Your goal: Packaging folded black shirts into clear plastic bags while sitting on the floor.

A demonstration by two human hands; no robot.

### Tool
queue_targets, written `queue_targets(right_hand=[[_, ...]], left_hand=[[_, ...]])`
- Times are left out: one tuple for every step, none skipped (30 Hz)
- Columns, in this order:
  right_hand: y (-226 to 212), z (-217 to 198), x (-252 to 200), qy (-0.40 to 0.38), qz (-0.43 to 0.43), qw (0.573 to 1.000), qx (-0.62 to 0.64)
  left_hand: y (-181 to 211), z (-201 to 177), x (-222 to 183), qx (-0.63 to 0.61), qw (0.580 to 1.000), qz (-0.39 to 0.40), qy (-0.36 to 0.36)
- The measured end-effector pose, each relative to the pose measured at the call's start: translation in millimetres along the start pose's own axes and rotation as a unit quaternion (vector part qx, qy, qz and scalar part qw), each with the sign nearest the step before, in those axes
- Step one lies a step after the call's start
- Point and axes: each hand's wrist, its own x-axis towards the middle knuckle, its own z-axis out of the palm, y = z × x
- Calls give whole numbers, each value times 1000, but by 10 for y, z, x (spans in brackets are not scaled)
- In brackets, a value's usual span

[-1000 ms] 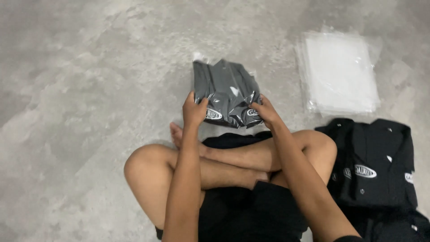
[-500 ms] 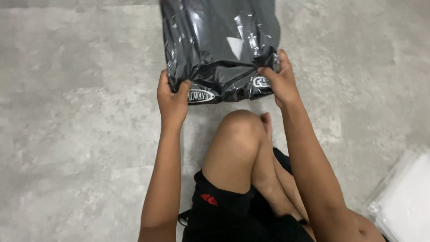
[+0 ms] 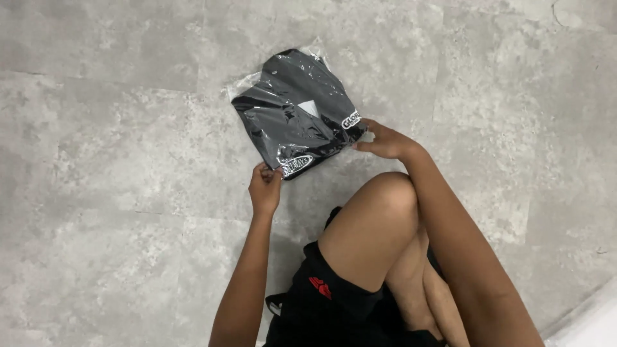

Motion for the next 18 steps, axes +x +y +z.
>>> queue_targets(right_hand=[[78,-8,71,3,-1,1000,2],[156,-17,139,-6,1,1000,-12],[239,-8,201,-16,4,1000,-24],[225,-7,204,-15,4,1000,-22],[207,-14,210,-17,1,999,-47],[189,-16,218,-19,-2,997,-73],[181,-19,219,-21,-3,997,-74],[174,-17,222,-24,0,997,-80],[176,-2,214,-28,5,996,-86],[148,-5,191,-30,6,996,-88],[123,-10,165,-29,6,996,-85],[97,-20,129,-29,6,996,-83],[97,-34,106,-25,2,996,-81],[95,-48,77,-28,8,995,-91],[79,-35,53,-35,12,994,-100],[52,-27,50,-33,6,995,-98],[55,-31,31,-39,10,994,-97],[59,-31,17,-45,15,994,-96]], left_hand=[[10,3,-18,1,1000,3,-1],[22,6,-40,3,1000,-3,-13],[19,-1,-74,5,1000,-12,-24],[23,8,-121,8,1000,-10,-25],[25,24,-167,20,999,-17,-35],[22,36,-213,33,998,-23,-44],[49,42,-229,32,998,-24,-43],[72,46,-245,34,999,-16,-39],[79,48,-275,36,999,-9,-36],[108,59,-308,35,999,-12,-36],[147,65,-333,31,999,3,-24],[194,73,-366,27,999,17,-12],[181,101,-374,28,999,22,-11],[173,127,-387,25,999,28,4],[150,121,-409,22,999,32,22],[156,92,-406,25,999,35,26],[149,100,-419,28,999,35,29],[136,107,-428,31,998,35,32]])
